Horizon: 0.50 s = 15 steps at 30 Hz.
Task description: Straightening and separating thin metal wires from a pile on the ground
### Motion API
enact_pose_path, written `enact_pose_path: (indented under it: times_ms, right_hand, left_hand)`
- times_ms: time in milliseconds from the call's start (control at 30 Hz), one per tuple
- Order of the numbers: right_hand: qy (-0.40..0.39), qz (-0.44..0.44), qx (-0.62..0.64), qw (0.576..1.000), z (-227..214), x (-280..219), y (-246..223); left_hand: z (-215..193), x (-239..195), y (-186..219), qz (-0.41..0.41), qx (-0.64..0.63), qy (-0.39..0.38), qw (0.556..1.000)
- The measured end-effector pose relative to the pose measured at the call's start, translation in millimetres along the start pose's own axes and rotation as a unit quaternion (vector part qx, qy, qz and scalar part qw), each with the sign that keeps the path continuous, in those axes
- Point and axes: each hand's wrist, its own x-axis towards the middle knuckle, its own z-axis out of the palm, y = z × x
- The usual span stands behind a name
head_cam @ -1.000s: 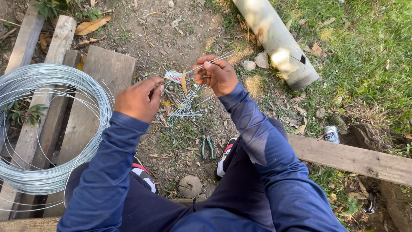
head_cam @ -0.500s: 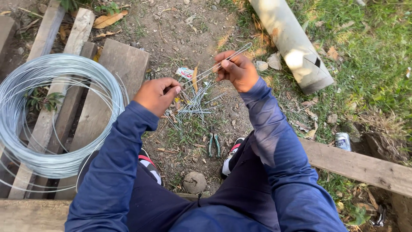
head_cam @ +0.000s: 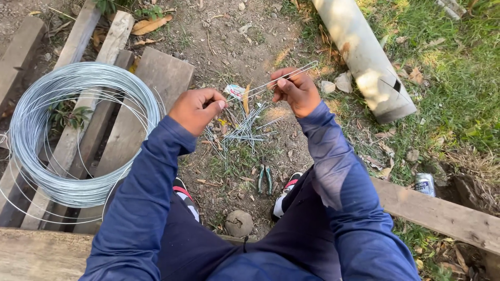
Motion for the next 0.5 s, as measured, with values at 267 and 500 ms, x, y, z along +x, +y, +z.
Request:
enact_pose_path:
  times_ms: [267,500]
  right_hand:
    - [-0.006,0.001,-0.009,1.000,7.6,-3.3,-11.3]
    - [-0.014,-0.001,-0.003,1.000,14.9,-2.2,-12.5]
  left_hand:
    - [-1.1,5.2,-23.0,0.027,-0.094,-0.028,0.995]
    - [-10.7,1.7,-15.6,0.019,-0.092,-0.024,0.995]
